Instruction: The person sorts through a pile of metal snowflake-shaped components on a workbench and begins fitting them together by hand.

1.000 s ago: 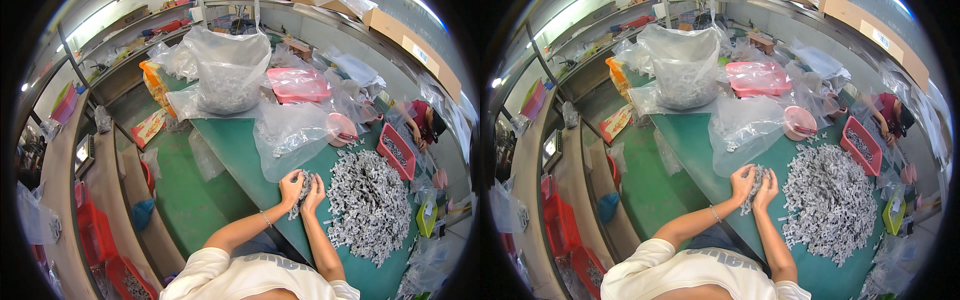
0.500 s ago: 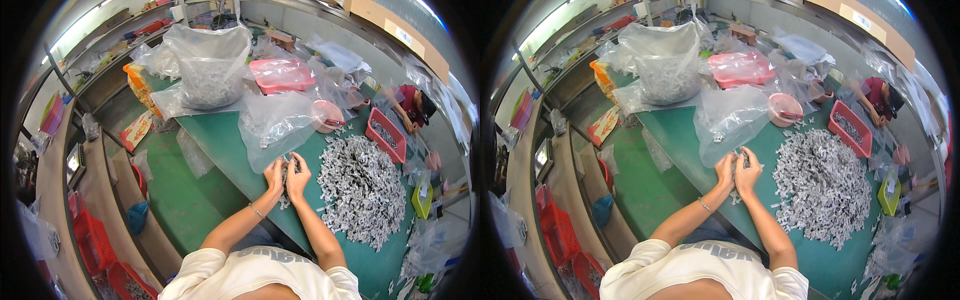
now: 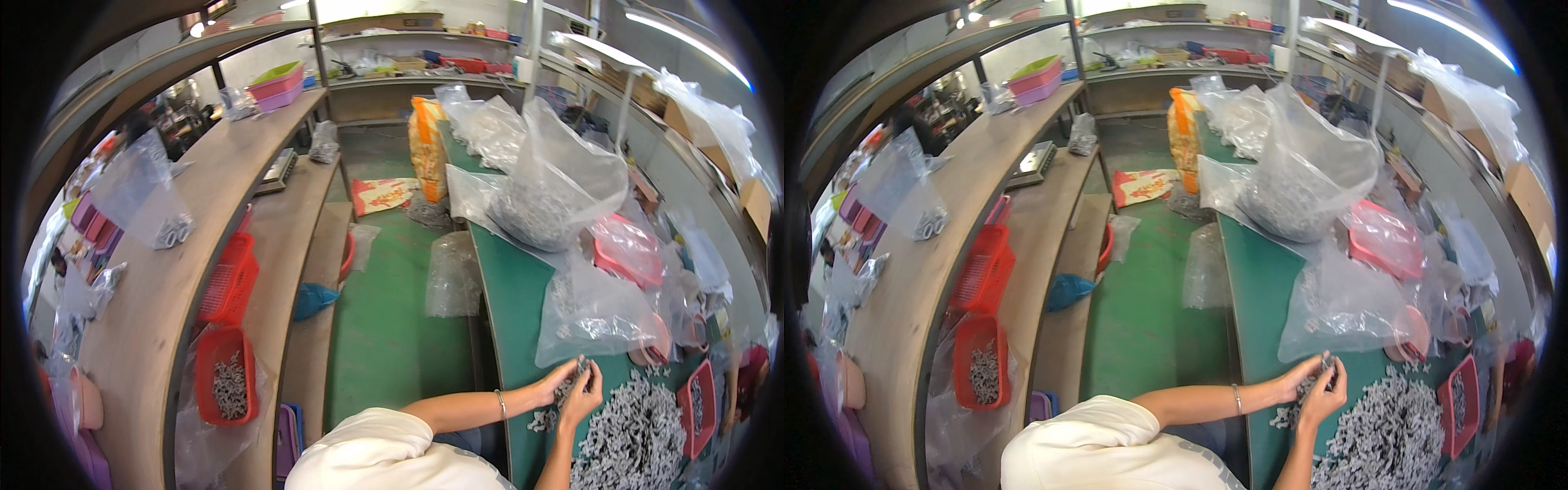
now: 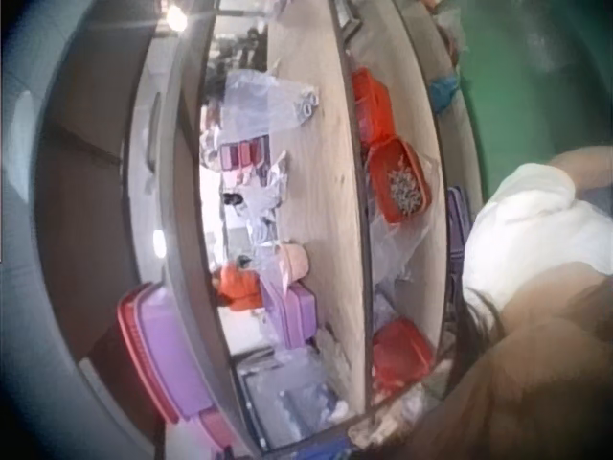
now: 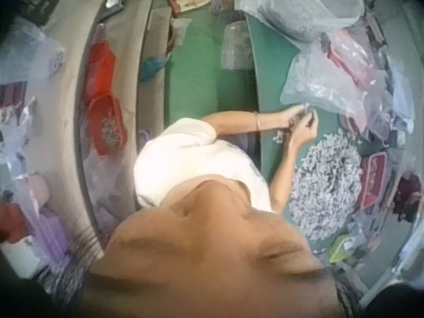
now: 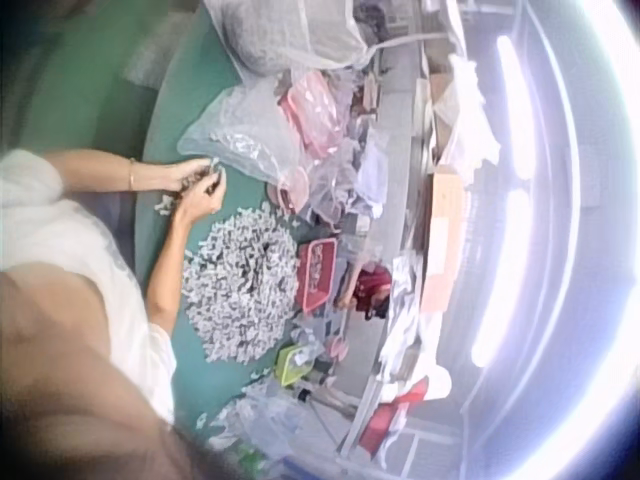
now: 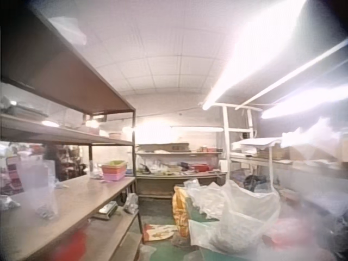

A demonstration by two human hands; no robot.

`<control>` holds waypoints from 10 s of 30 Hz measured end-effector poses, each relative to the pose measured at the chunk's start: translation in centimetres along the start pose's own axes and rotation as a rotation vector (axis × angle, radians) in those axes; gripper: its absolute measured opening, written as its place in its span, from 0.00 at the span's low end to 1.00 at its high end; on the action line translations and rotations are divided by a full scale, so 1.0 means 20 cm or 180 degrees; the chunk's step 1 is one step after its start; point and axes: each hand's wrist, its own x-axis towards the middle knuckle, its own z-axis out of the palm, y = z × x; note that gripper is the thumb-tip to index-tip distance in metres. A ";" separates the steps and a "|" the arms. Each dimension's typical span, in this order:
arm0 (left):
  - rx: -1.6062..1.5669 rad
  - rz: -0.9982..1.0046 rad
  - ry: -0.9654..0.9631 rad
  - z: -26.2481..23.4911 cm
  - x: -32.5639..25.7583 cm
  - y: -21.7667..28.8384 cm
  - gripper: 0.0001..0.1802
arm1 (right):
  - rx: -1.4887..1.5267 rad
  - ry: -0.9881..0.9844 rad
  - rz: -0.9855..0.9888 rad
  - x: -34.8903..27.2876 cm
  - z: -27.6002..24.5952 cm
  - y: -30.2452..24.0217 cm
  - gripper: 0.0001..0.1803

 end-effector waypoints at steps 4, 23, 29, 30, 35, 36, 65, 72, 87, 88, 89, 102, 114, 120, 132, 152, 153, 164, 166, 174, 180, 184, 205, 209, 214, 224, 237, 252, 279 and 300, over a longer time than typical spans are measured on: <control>0.0635 0.0152 0.0313 0.05 -0.02 -0.01 0.20 | -0.0102 0.0084 -0.0185 0.01 -0.03 -0.07 0.10; 0.0845 0.1867 0.0540 0.61 -0.14 0.40 0.16 | 0.0729 0.0049 -0.0868 0.42 -0.03 -0.61 0.10; 0.1062 0.2685 0.0286 0.99 0.16 1.23 0.16 | 0.1539 0.0280 -0.1712 1.11 0.43 -0.91 0.10; 0.1199 0.2884 0.0358 1.04 0.21 1.36 0.15 | 0.1724 0.0285 -0.1632 1.24 0.53 -0.93 0.10; 0.1139 0.3373 0.1039 0.95 0.50 2.14 0.11 | 0.1863 0.0362 -0.1359 1.61 1.08 -1.08 0.14; 0.1179 0.3174 0.1464 0.88 0.55 2.18 0.11 | 0.1200 0.0018 -0.1049 1.64 1.13 -0.99 0.17; 0.7019 0.1626 -0.1276 -0.08 -0.33 -0.03 0.51 | -0.1742 -0.1911 0.0051 0.04 -0.19 0.44 0.23; 0.6856 0.1589 -0.0922 -0.14 -0.35 -0.04 0.51 | -0.0775 -0.1466 0.0400 -0.27 -0.28 0.29 0.22; 0.7068 0.2127 -0.1748 -0.08 -0.30 -0.04 0.29 | -0.0647 -0.0624 0.1028 -0.47 -0.39 0.21 0.21; 0.7108 0.2072 -0.1768 -0.07 -0.29 -0.04 0.27 | -0.0690 -0.0856 0.1148 -0.47 -0.39 0.17 0.23; 0.7150 0.2017 -0.1782 -0.06 -0.29 -0.03 0.25 | -0.0494 -0.0905 0.1270 -0.48 -0.39 0.18 0.24; 0.6690 0.2322 -0.1445 -0.10 -0.25 0.01 0.21 | 0.2244 0.0029 0.2052 -0.39 -0.39 0.12 0.21; 0.1776 0.0707 0.0860 -0.05 -0.14 -0.03 0.08 | -0.0105 -0.0530 0.1048 -0.48 -0.35 0.17 0.23; -0.0203 -0.0715 0.0257 0.16 -0.30 0.17 0.10 | -0.1442 -0.1433 -0.0009 -0.41 -0.28 0.01 0.31; 0.1945 0.2248 0.0122 0.97 0.12 1.51 0.08 | -0.1774 -0.1572 -0.0193 -0.39 -0.23 -0.02 0.26; 0.3847 0.4877 0.0414 0.62 0.08 1.37 0.14 | -0.0631 -0.0452 0.0211 -0.41 -0.28 0.14 0.14; 0.3955 0.4715 0.0275 0.55 -0.02 1.29 0.13 | -0.0499 -0.0401 0.0439 -0.40 -0.27 0.13 0.13; 0.4366 0.1942 -0.0181 -0.06 -0.65 0.35 0.18 | 0.1977 -0.1384 0.1621 0.35 -0.13 -0.44 0.19; 0.4247 0.1761 -0.0266 -0.05 -0.64 0.28 0.18 | 0.1735 -0.1478 0.1478 0.73 0.08 -0.58 0.28; 0.4024 0.1595 -0.0230 -0.03 -0.60 0.24 0.18 | 0.2899 -0.1203 0.0690 1.15 0.47 -0.64 0.19; 0.3908 0.1612 -0.0384 -0.06 -0.57 0.24 0.16 | 0.1315 -0.1983 0.0832 0.40 -0.21 -0.46 0.14; 0.3953 0.1266 -0.0759 -0.02 -0.59 0.12 0.15 | -0.1813 -0.1579 0.0319 -0.22 -0.64 -0.08 0.17; 0.6424 0.1156 -0.1672 0.11 -0.38 -0.96 0.33 | -0.2986 -0.1365 -0.0818 -0.79 -1.32 0.19 0.12; 0.6652 0.1100 -0.1648 0.22 -0.50 -1.16 0.33 | -0.3093 -0.1365 -0.0851 -0.86 -1.58 0.21 0.10; 0.6650 0.1005 -0.1504 0.30 -0.57 -1.33 0.34 | -0.2777 -0.0717 -0.0536 -0.90 -1.80 0.22 0.09; 0.6494 0.0405 -0.2173 0.46 -0.59 -1.16 0.29 | -0.0386 0.1626 0.1596 -0.95 -1.80 0.16 0.15; 0.4957 0.0860 -0.2642 0.65 -0.55 -0.84 0.21 | 0.1964 0.1017 0.1824 -0.84 -1.35 -0.23 0.32; 0.3183 -0.0452 -0.1745 0.69 -0.45 -0.72 0.07 | -0.0250 0.0741 0.1378 -0.71 -1.36 -0.35 0.11; 0.2880 -0.1063 -0.1840 0.72 -0.50 -0.60 0.12 | -0.0493 0.0989 0.1050 -0.70 -1.24 -0.47 0.06; 0.2001 -0.1223 -0.2150 0.72 -0.53 -0.53 0.15 | -0.0977 0.1119 0.0163 -0.70 -1.23 -0.51 0.15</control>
